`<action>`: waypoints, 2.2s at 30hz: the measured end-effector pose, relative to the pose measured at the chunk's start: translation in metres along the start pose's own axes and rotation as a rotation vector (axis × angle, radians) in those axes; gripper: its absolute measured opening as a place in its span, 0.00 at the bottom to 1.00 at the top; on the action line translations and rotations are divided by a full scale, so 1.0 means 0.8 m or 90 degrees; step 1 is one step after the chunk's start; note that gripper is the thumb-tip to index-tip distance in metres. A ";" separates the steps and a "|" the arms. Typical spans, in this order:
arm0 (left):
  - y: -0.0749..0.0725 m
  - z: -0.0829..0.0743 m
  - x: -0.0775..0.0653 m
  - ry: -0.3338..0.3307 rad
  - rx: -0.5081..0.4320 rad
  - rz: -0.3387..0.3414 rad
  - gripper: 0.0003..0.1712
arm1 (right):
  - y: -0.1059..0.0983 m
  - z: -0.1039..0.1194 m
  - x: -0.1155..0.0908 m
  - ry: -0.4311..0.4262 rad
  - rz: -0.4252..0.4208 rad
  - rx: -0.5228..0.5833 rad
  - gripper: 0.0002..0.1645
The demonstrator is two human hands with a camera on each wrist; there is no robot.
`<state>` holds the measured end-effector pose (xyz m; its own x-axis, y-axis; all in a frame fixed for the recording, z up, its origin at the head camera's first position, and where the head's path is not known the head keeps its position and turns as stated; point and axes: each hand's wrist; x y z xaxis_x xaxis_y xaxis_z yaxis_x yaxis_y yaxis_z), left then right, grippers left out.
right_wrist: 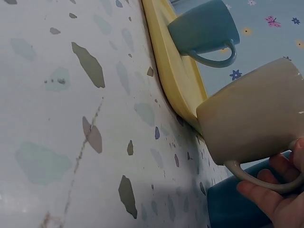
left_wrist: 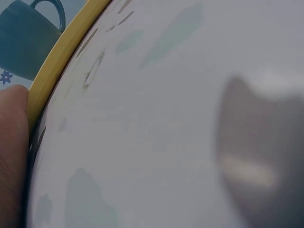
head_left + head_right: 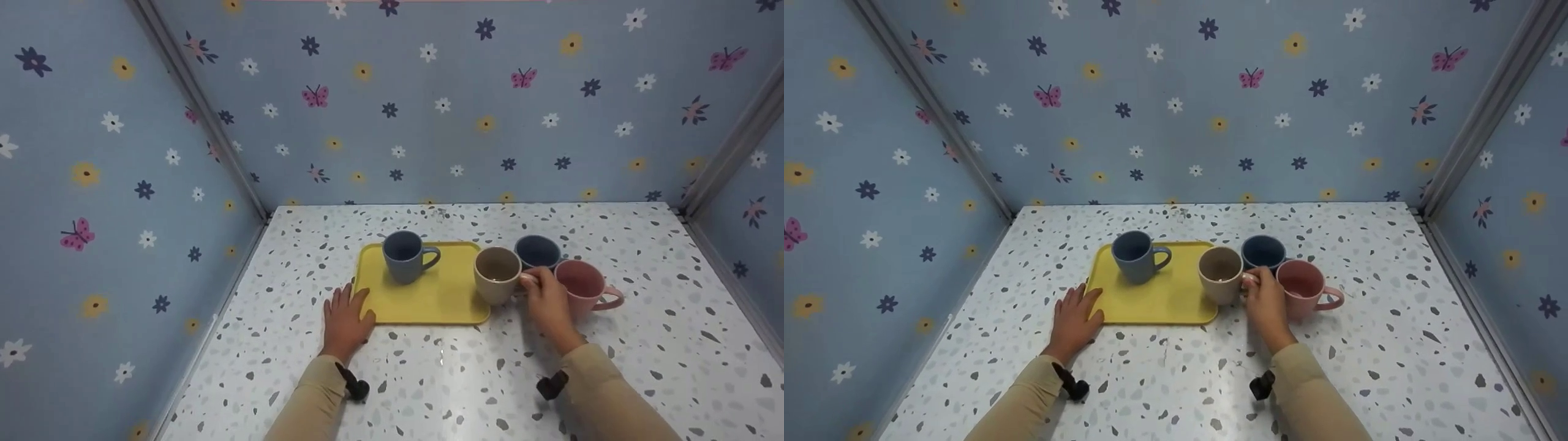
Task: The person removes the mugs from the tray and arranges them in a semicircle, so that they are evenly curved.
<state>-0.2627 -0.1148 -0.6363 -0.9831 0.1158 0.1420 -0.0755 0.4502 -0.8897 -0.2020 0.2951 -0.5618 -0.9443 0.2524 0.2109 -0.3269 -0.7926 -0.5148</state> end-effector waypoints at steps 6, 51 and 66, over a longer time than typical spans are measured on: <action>0.001 0.000 -0.003 -0.006 -0.005 0.004 0.32 | -0.001 0.009 -0.007 0.016 0.004 -0.004 0.12; 0.002 0.003 0.000 -0.004 -0.009 0.016 0.33 | -0.072 -0.015 -0.079 0.023 -0.033 -0.053 0.12; 0.003 0.006 0.003 -0.007 -0.006 0.015 0.33 | -0.067 -0.028 -0.079 0.053 -0.053 -0.089 0.14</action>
<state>-0.2659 -0.1177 -0.6402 -0.9864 0.1168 0.1155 -0.0500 0.4559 -0.8886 -0.1256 0.3340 -0.5665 -0.9115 0.3639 0.1919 -0.4012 -0.6834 -0.6100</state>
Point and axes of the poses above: each hand's wrist, its own x-axis towards the middle knuckle, its own y-axis out of the palm, z = x × y, and after that the axes turned 1 degree about -y, right-handed
